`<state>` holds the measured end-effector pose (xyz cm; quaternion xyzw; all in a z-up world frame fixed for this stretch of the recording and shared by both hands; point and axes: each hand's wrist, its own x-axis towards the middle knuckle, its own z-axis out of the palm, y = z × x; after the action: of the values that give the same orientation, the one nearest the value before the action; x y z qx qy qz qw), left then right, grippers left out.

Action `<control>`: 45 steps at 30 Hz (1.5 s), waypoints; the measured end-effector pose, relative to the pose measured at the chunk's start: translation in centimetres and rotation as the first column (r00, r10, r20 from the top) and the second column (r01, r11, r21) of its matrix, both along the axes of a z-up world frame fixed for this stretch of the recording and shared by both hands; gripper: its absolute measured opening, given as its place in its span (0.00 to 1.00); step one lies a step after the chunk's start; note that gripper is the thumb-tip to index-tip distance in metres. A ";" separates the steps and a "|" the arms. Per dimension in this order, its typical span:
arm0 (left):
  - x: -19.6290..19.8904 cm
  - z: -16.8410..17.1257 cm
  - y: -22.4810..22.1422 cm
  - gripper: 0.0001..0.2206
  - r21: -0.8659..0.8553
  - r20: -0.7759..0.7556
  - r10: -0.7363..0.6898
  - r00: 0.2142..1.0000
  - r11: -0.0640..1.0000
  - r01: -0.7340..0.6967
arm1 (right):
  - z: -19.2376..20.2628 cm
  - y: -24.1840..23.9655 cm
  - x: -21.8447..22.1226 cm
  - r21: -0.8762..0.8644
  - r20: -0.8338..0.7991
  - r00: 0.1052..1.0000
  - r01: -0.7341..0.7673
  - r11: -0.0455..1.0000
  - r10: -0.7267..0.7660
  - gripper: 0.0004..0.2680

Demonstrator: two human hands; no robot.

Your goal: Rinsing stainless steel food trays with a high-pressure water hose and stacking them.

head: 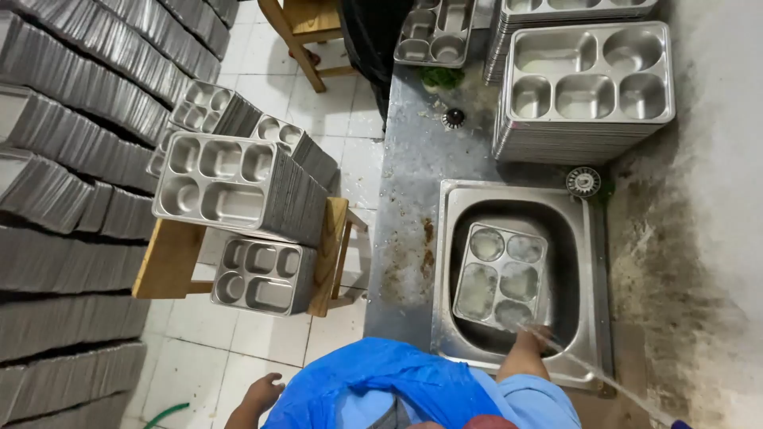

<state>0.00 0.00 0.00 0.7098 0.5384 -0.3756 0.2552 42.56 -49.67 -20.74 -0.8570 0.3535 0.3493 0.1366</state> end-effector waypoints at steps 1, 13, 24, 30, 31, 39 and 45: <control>0.5 0.7 -0.1 0.20 0.006 -0.001 0.000 1.000 1.000 0.000 | -0.4 -0.1 0.1 0.006 -0.001 1.000 0.000 1.000 0.000 0.17; 3.0 0.6 -0.5 0.19 -0.039 0.073 0.098 0.993 0.995 -0.095 | 5.6 1.2 1.0 -0.002 -0.225 0.866 -0.460 0.888 0.447 0.17; -0.9 -4.1 -0.1 0.21 0.003 0.013 -0.090 0.996 0.996 0.090 | 3.0 -1.4 0.9 0.287 -0.059 0.989 0.144 0.947 -0.133 0.10; -0.8 -3.3 -0.3 0.20 -0.018 -0.009 -0.060 0.998 0.998 0.060 | -6.2 -2.4 2.9 0.461 0.059 0.922 0.316 0.829 -0.384 0.15; -0.8 -3.0 -0.3 0.20 -0.017 -0.012 -0.047 0.999 0.999 0.047 | -6.5 -2.1 3.0 0.467 0.057 0.920 0.319 0.825 -0.388 0.14; -0.5 -0.9 -0.8 0.20 -0.021 0.030 -0.028 0.999 0.999 0.028 | -8.2 -1.5 2.5 0.495 0.047 0.889 0.375 0.784 -0.455 0.09; -2.5 -2.8 -1.1 0.20 -0.034 0.016 -0.062 0.998 0.997 0.063 | -8.2 -3.1 2.5 0.504 0.063 0.855 0.418 0.756 -0.515 0.07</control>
<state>-2.45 -1.12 -2.85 0.7246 0.5074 -0.3874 0.2595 45.04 -52.80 -28.90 -0.7115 0.4451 0.2922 0.4585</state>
